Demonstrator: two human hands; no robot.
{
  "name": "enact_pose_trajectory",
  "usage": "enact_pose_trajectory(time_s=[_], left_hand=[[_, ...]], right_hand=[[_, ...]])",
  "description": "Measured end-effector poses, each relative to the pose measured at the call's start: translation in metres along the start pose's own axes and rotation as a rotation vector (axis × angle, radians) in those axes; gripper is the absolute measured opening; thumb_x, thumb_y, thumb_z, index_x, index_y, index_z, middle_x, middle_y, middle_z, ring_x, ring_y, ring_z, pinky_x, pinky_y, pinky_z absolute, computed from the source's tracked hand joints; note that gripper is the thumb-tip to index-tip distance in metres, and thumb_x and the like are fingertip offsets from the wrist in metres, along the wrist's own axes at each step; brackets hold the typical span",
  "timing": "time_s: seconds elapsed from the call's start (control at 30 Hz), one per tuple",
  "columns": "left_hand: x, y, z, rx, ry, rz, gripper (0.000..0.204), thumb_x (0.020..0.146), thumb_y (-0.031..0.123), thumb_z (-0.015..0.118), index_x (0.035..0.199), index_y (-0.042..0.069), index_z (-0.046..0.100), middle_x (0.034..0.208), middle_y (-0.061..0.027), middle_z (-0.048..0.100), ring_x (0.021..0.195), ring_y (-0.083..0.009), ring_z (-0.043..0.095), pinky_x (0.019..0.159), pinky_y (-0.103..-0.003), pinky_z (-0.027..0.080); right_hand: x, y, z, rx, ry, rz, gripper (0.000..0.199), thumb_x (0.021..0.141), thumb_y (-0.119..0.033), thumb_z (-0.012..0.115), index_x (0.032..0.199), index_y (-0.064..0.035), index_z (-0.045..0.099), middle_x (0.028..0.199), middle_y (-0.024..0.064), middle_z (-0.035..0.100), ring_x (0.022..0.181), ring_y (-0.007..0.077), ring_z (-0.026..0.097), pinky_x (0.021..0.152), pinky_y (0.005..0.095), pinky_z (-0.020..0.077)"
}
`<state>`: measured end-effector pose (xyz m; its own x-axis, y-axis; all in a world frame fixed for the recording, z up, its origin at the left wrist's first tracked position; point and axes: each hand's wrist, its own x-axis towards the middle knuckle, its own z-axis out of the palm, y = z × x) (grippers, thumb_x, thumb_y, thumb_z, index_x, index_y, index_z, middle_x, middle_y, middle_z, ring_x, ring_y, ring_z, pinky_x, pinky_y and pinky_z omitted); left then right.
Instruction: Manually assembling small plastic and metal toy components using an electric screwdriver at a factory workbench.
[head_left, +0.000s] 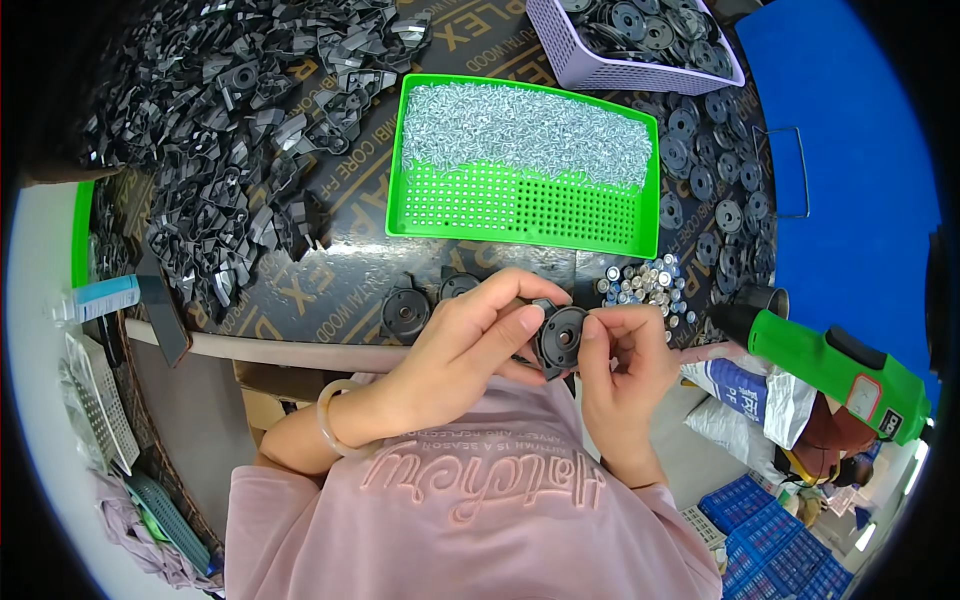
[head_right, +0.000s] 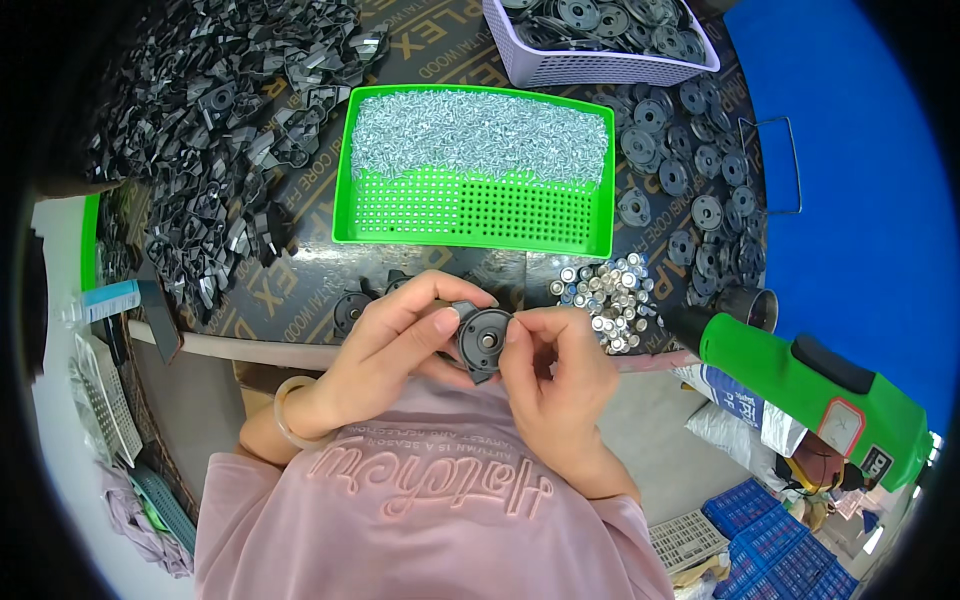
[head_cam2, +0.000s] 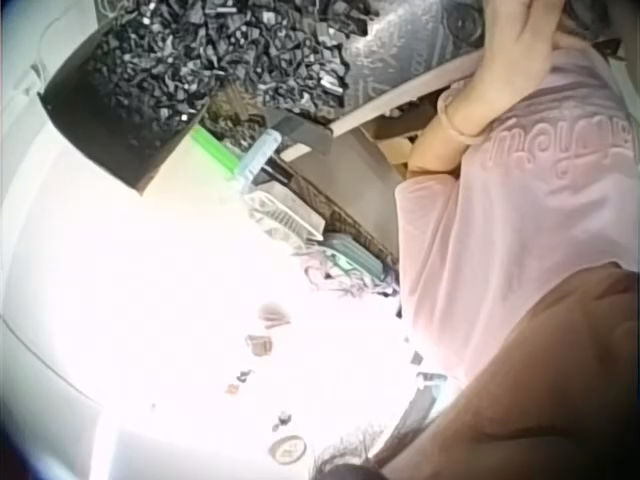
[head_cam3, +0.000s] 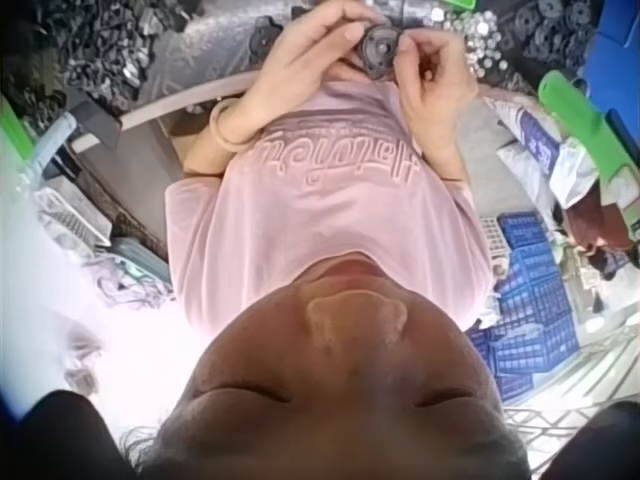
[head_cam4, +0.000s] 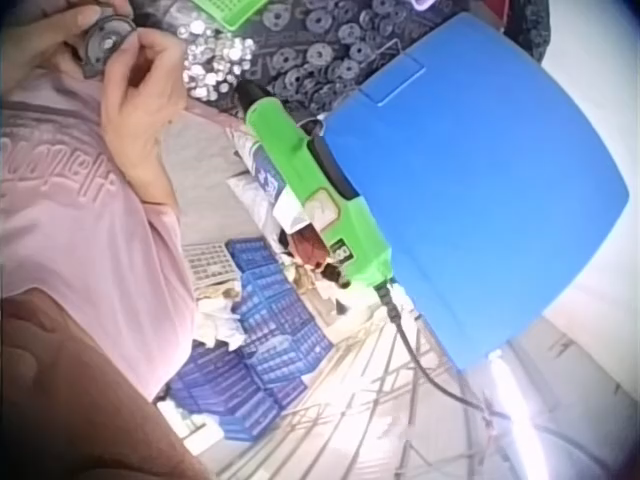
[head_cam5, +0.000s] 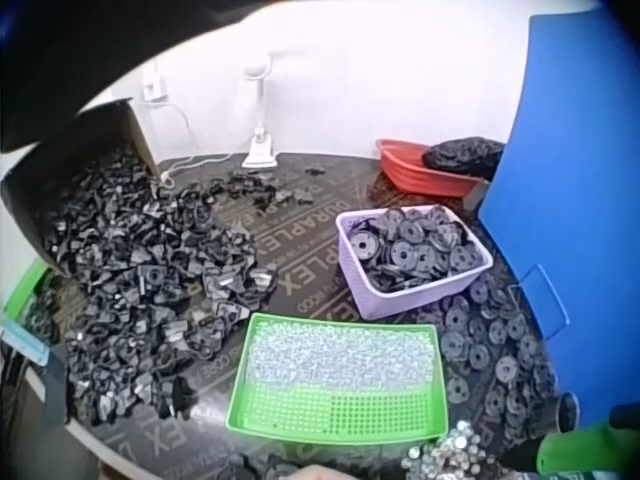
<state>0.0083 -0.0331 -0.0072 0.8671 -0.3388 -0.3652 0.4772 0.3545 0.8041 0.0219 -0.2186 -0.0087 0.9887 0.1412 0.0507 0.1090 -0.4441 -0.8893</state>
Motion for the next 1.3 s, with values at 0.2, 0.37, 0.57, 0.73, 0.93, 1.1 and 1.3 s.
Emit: enact_pose_trajectory(time_s=[0.2, 0.37, 0.57, 0.73, 0.93, 1.1, 1.3], left_hand=[[0.000, 0.003, 0.006, -0.086, 0.067, -0.004, 0.032, 0.105, 0.018, 0.047, 0.131, 0.001, 0.050, 0.102, -0.0056, 0.060, 0.086, -0.0095, 0.061, 0.078, -0.028, 0.060], [-0.001, -0.003, -0.001, 0.071, -0.007, 0.148, 0.031, 0.099, 0.007, 0.056, 0.129, 0.001, 0.051, 0.083, -0.0006, 0.057, 0.074, -0.0048, 0.055, 0.070, -0.024, 0.055], [-0.008, -0.006, 0.000, 0.358, 0.053, 0.226, 0.066, 0.093, -0.002, 0.060, 0.147, 0.002, 0.021, 0.087, -0.0065, 0.064, 0.074, -0.0088, 0.061, 0.068, -0.024, 0.053], [-0.022, 0.011, -0.011, 0.605, 0.209, 0.375, 0.066, 0.090, -0.002, 0.066, 0.145, 0.000, 0.032, 0.104, -0.0148, 0.070, 0.086, -0.0163, 0.070, 0.072, -0.027, 0.056], [-0.042, 0.037, -0.094, 1.628, 0.966, 0.515, 0.045, 0.077, 0.000, 0.072, 0.121, 0.004, 0.063, 0.117, -0.0129, 0.063, 0.110, -0.0346, 0.054, 0.096, -0.042, 0.044], [-0.041, 0.025, -0.120, 1.634, 0.923, 0.361, 0.051, 0.076, 0.008, 0.078, 0.125, 0.009, 0.065, 0.136, -0.0140, 0.054, 0.122, -0.0354, 0.051, 0.102, -0.042, 0.043], [-0.033, 0.020, -0.120, 1.554, 0.950, 0.496, 0.041, 0.078, 0.007, 0.077, 0.117, 0.008, 0.070, 0.140, -0.0128, 0.054, 0.125, -0.0334, 0.053, 0.101, -0.041, 0.045]], right_hand=[[-0.001, 0.001, 0.006, -0.244, 0.107, -0.230, 0.013, 0.083, 0.001, 0.071, 0.091, -0.0027, 0.062, 0.076, 0.0044, 0.063, 0.056, 0.0119, 0.059, 0.049, 0.0243, 0.0461], [-0.001, 0.005, 0.007, -0.229, 0.094, -0.234, 0.017, 0.082, -0.001, 0.075, 0.094, -0.0023, 0.063, 0.076, 0.0042, 0.061, 0.056, 0.0119, 0.055, 0.048, 0.0241, 0.0441], [0.005, 0.000, -0.011, 0.101, -0.179, 0.096, 0.023, 0.082, -0.002, 0.076, 0.103, -0.0021, 0.065, 0.077, 0.0019, 0.061, 0.062, 0.0068, 0.055, 0.053, 0.0199, 0.0417], [0.010, 0.003, -0.041, 0.280, -0.156, 0.305, 0.015, 0.090, -0.006, 0.071, 0.101, 0.0012, 0.063, 0.082, -0.0004, 0.064, 0.067, 0.0046, 0.057, 0.057, 0.0194, 0.0438], [0.020, 0.031, -0.050, -0.203, -0.097, 0.189, 0.017, 0.089, -0.011, 0.073, 0.096, 0.0014, 0.065, 0.075, 0.0059, 0.067, 0.063, 0.0098, 0.060, 0.055, 0.0234, 0.0478], [0.021, 0.029, -0.024, -0.221, -0.149, 0.192, 0.015, 0.088, -0.012, 0.072, 0.095, 0.0001, 0.065, 0.075, 0.0116, 0.069, 0.061, 0.0179, 0.067, 0.056, 0.0296, 0.0520], [0.027, 0.026, -0.007, -0.272, -0.192, 0.074, 0.018, 0.087, -0.014, 0.074, 0.097, -0.0025, 0.065, 0.073, 0.0113, 0.068, 0.059, 0.0235, 0.066, 0.055, 0.0323, 0.0500]])
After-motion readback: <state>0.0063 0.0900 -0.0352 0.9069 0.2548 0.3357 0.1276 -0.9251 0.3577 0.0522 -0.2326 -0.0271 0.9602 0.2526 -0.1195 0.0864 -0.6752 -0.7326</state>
